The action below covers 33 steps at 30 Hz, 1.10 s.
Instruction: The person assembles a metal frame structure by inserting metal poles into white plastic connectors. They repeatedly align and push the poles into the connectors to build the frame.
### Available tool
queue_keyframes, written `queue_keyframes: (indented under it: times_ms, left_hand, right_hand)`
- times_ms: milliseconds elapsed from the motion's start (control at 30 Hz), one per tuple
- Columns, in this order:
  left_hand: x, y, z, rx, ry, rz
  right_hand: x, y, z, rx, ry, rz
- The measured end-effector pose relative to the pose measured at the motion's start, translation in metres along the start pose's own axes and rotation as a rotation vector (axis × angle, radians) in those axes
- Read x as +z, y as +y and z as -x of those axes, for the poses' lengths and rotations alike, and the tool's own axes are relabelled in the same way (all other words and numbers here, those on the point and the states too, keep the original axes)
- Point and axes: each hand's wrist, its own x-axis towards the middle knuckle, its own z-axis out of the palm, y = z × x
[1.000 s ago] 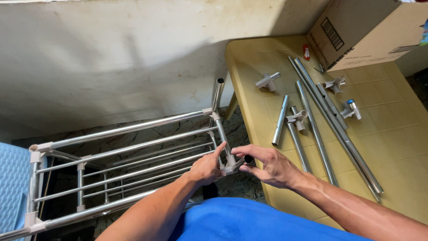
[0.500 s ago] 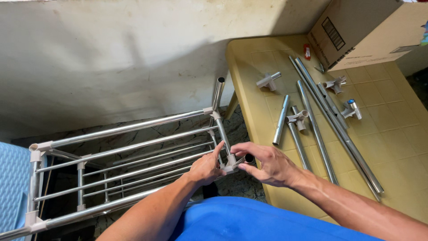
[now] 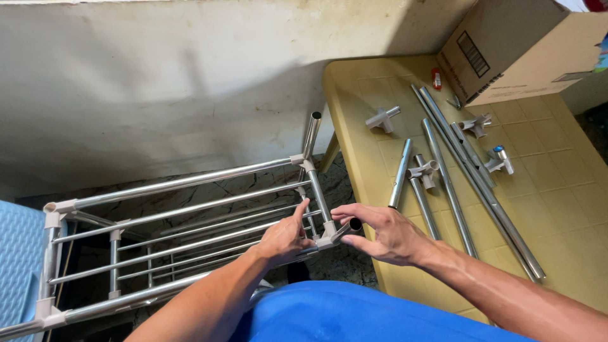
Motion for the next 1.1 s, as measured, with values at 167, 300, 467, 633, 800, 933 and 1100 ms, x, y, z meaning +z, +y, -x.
queue_keyframes:
  times_ms: [167, 300, 467, 633, 800, 933, 1100]
  left_hand:
    - [-0.016, -0.003, 0.024, 0.011, 0.074, -0.071]
    - [-0.019, -0.003, 0.031, 0.034, 0.133, -0.135]
    - [-0.018, -0.007, 0.023, 0.022, 0.117, -0.142]
    - [-0.019, -0.008, 0.022, -0.038, 0.047, -0.171]
    - [-0.021, -0.006, 0.022, -0.047, 0.017, -0.234]
    - [-0.021, -0.002, 0.022, -0.035, 0.031, -0.240]
    - [-0.023, 0.000, 0.023, -0.069, 0.005, -0.236]
  right_hand:
    - [0.004, 0.005, 0.002, 0.139, -0.067, -0.045]
    - [0.009, 0.008, 0.007, 0.228, -0.025, 0.023]
    - [0.013, 0.002, 0.006, 0.311, 0.009, 0.034]
    - [0.004, 0.000, 0.008, -0.140, 0.072, 0.069]
    - [0.015, 0.003, 0.009, 0.266, 0.018, -0.073]
    - [0.018, 0.002, 0.010, 0.303, 0.076, 0.020]
    - [0.011, -0.002, 0.009, 0.102, 0.125, 0.084]
